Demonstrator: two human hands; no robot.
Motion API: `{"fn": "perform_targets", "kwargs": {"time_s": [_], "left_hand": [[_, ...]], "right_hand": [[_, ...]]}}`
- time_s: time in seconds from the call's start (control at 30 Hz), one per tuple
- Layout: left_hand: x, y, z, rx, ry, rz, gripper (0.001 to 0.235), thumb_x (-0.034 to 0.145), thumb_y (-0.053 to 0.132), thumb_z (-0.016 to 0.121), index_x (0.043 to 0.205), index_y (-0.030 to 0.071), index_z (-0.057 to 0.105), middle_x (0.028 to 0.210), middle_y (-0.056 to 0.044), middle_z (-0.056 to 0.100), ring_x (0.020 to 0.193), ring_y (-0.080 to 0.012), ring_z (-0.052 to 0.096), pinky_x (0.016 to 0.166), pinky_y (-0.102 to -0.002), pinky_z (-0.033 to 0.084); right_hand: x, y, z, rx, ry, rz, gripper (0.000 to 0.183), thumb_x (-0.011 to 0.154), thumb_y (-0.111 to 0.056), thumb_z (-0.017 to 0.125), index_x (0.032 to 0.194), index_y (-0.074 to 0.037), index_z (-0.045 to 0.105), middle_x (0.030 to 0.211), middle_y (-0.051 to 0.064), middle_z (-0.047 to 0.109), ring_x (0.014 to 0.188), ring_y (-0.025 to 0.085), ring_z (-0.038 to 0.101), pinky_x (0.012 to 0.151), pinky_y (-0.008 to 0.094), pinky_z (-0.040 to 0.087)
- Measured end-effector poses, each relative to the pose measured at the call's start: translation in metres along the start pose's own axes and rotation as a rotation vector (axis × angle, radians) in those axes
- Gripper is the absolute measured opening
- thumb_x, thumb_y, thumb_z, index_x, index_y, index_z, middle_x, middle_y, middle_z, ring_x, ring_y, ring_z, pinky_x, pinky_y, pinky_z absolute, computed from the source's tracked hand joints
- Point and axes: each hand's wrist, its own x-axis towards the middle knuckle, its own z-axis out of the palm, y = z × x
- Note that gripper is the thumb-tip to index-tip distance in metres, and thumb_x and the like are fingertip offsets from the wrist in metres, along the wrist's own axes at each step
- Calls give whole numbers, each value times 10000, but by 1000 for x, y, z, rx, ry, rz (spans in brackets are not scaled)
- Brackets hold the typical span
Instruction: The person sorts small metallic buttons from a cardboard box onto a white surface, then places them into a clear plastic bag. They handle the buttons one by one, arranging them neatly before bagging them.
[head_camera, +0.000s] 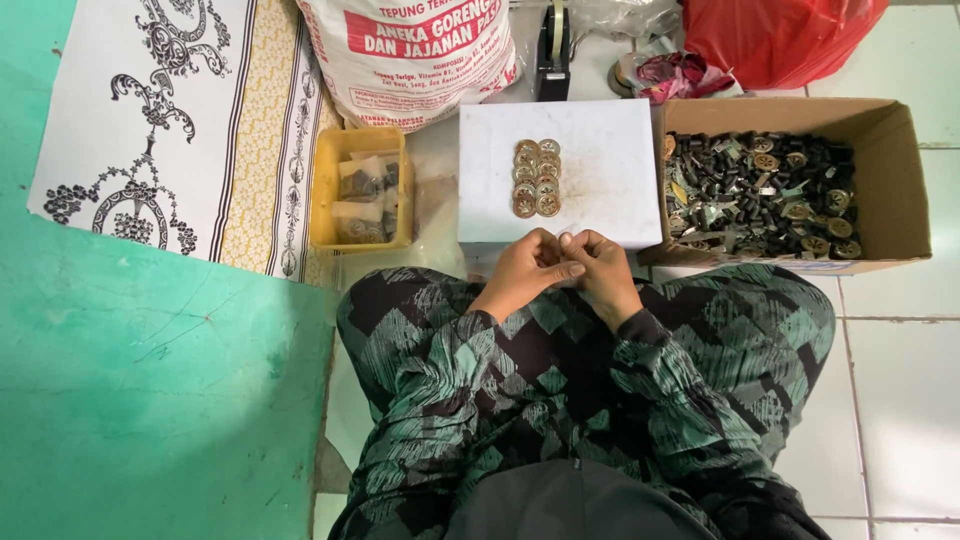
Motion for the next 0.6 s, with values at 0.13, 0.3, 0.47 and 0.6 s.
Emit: {"fn": "perform_targets", "kwargs": {"time_s": [0.13,0.3,0.47,0.6], "left_hand": [[2,3,-11,-11,81,-24,509,860,464,842,1042,45,619,833,-136,689,766,-241,700,661,-410,582],[5,5,-14,-89,84,-77,303,949,261,759,1131,34,673,833,-113,739,730,-163,727,662,-302,610],[8,-2,-18,-153,99,-94,249,996,229,707,1122,14,708,891,-169,740,811,-211,747,705,-335,637],[18,-36,-15,-287,130,-100,296,1022,319,717,1137,46,715,962,-152,728,924,-203,719,767,-341,609]], "right_hand": [[-1,-18,14,163,-16,80,360,1011,-352,727,857,-36,647,741,75,617,636,162,629,602,283,554],[-5,-31,12,333,-25,127,372,1035,-392,650,914,-40,656,817,81,655,792,205,679,814,363,566],[3,-21,-5,444,-56,191,339,1037,-419,614,981,-88,660,891,43,670,875,203,697,857,350,558],[-5,-38,4,379,-80,125,360,1034,-438,609,980,-84,653,865,2,652,845,173,679,839,331,562]]}}
